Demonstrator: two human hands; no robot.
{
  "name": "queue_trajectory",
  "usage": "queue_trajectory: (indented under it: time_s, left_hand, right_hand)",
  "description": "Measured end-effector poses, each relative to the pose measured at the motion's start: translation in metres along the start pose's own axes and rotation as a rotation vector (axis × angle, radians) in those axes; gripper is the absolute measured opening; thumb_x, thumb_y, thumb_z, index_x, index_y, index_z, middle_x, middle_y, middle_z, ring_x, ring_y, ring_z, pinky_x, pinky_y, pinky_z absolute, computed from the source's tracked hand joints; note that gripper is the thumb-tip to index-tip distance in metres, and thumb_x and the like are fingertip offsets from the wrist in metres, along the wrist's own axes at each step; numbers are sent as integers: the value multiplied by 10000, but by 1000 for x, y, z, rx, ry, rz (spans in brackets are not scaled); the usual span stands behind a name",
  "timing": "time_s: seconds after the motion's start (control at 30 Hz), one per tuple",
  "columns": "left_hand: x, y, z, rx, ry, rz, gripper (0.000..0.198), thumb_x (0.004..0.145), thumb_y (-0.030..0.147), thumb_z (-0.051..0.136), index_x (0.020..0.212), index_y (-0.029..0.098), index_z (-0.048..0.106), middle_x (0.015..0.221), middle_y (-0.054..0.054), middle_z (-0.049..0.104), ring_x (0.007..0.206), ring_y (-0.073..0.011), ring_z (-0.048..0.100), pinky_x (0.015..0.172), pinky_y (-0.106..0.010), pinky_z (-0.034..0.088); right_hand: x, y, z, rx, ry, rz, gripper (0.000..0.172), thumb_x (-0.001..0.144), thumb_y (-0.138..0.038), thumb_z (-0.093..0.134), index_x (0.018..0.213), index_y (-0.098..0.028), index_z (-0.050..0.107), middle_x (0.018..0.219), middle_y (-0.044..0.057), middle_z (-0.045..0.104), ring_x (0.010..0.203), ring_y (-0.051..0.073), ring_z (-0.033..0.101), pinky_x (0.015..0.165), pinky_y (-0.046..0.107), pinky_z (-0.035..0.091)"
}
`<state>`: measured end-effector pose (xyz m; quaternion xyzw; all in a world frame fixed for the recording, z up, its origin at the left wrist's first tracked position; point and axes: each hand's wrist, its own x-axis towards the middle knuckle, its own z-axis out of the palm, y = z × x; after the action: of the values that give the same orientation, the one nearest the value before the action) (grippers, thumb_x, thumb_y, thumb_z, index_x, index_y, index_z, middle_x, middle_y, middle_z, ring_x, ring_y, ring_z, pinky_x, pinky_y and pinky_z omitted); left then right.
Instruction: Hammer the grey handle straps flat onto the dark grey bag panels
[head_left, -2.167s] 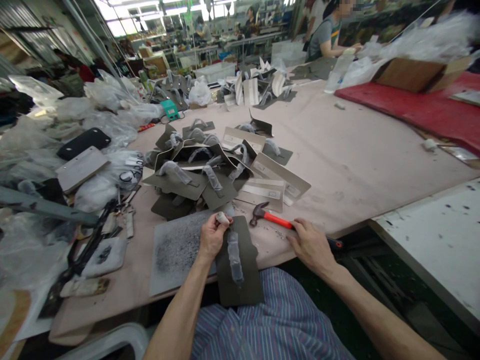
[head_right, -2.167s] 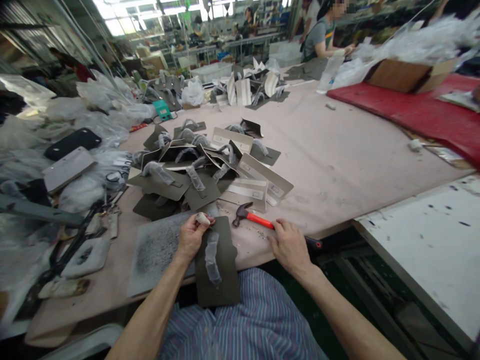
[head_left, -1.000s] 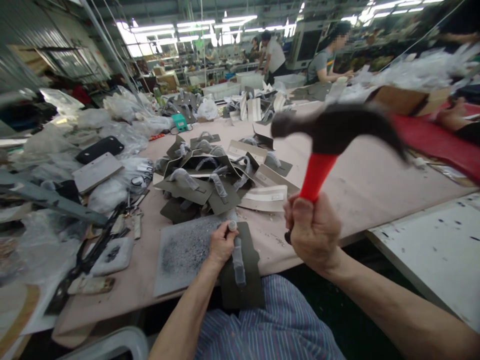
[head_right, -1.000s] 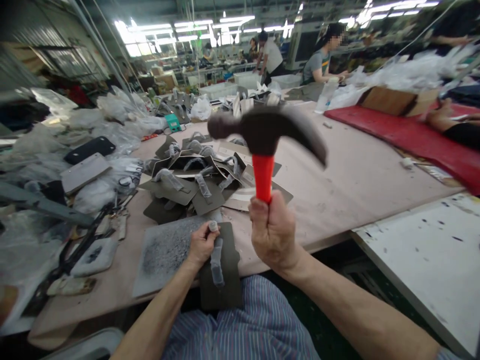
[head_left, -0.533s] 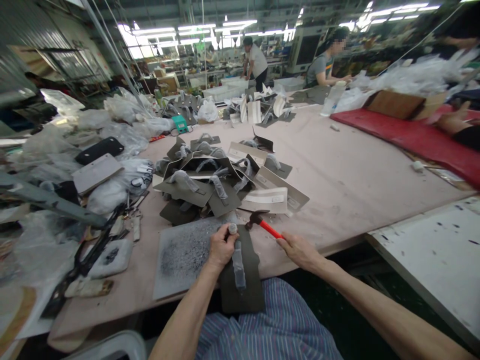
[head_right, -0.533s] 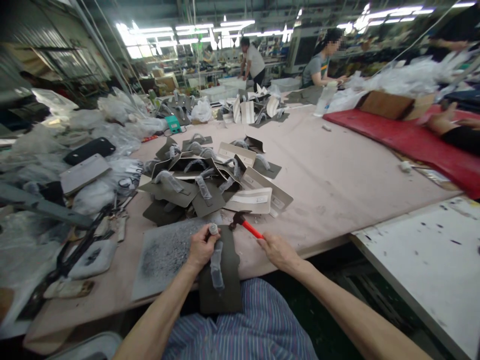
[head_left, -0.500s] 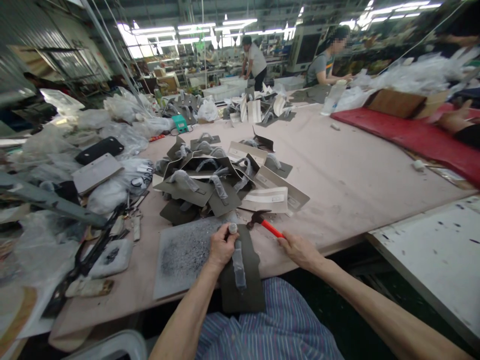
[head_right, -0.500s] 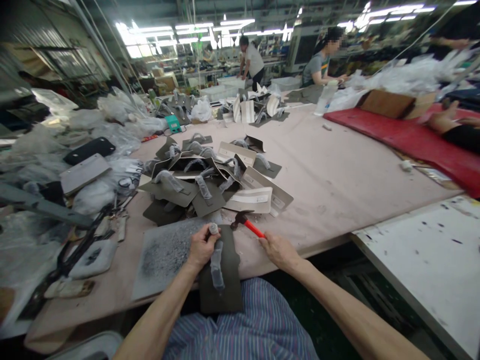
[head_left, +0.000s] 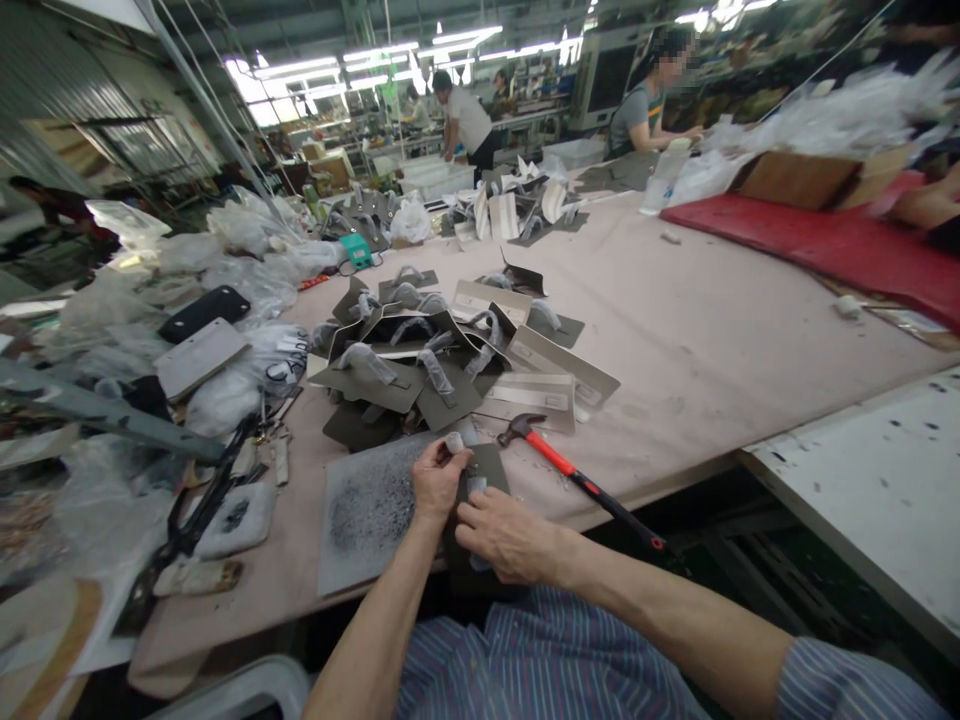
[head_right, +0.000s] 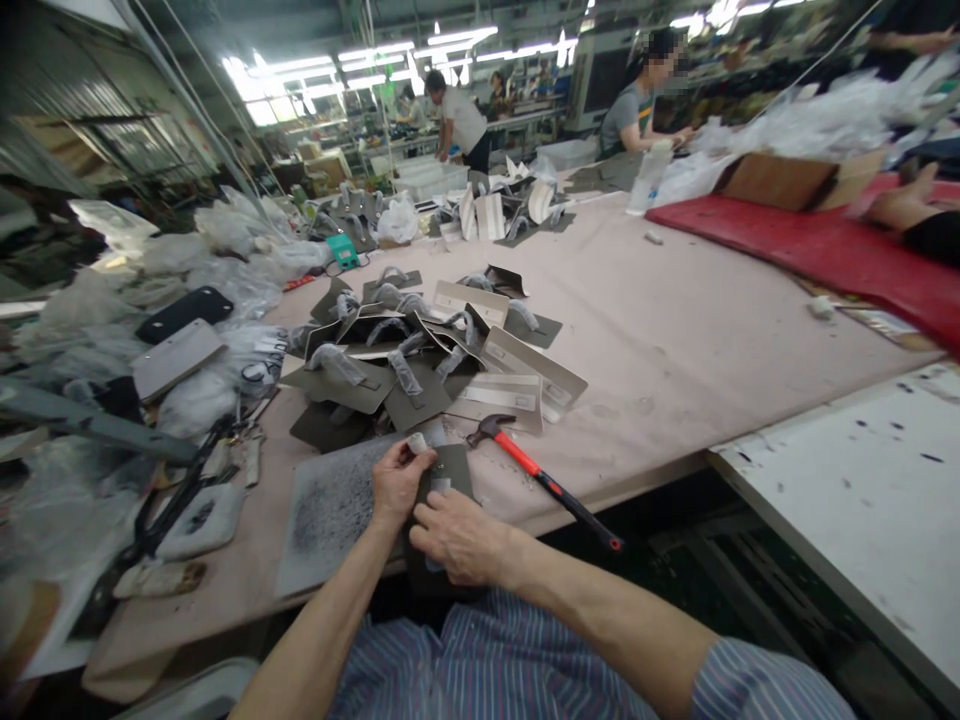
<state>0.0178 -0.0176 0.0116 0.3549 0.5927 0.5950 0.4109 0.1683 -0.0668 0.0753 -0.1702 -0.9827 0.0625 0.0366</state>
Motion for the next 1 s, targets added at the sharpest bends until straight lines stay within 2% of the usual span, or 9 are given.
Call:
queue_trajectory:
  time_s: [0.13,0.27,0.33,0.4,0.57,0.67,0.8,0.9,1.0]
  left_hand:
    - [11,44,-12,-228,183,-6,378,621,332,834,888,133,655,785,-32,731,700,-155,704,681,-265,562]
    - [11,105,-33,-145,191,325,355,651,307,846,922,145,682,865,-36,748,779,-160,718,798,-303,582]
    - [6,117,-38,-95,146,379,338,677,300,834,949,161,690,884,-34,755,800,-167,723,825,-320,586]
    - [0,107,-36,-70,81,325,312,688,295,824,940,164,694,870,-38,759,797,-172,724,819,-321,588]
    - [0,39,-17,-92,-66,101,292,682,293,809,910,156,688,874,-64,766,812,-182,723,816,-315,574]
    - [5,13,-9,-157,-120,36,334,678,318,806,941,163,672,895,-68,768,838,-195,729,849,-343,571]
    - [7,4,-9,-155,-151,0,375,681,339,801,973,166,643,880,-68,768,834,-207,740,844,-350,574]
    - [4,6,-14,-129,-151,7,368,727,355,774,1002,164,621,885,-77,767,827,-212,746,835,-353,578]
    - [0,8,-19,-86,-184,8,363,744,363,772,1006,161,625,900,-85,764,844,-214,744,853,-365,581]
  right_hand:
    - [14,-9,-10,-75,22,291,86,863,-161,524,945,-163,547,923,110,599,819,234,574,730,363,432]
    - [22,-6,-26,18,17,725,139,891,-166,501,1023,-159,542,916,133,647,782,242,648,652,326,444]
    - [23,-1,-26,120,24,837,227,927,-261,524,1128,-155,527,927,130,682,812,260,678,665,331,463]
    - [23,3,-18,233,52,867,306,942,-344,548,1179,-151,524,964,125,707,874,269,694,721,341,483]
    - [19,-2,10,344,228,865,346,986,-302,478,1290,-143,520,1191,137,674,1036,251,671,851,339,487]
    - [19,-11,19,381,231,845,375,991,-337,462,1307,-149,539,1205,138,669,1047,267,668,859,358,498]
    - [18,-14,25,472,210,863,444,980,-401,475,1334,-139,534,1215,155,670,1053,292,667,882,407,504]
    - [9,-10,27,629,312,789,486,963,-404,487,1367,-133,496,1279,159,638,1149,274,620,973,418,471]
    - [-6,-2,28,780,428,710,469,954,-381,482,1358,-143,489,1149,117,660,992,213,637,901,367,503]
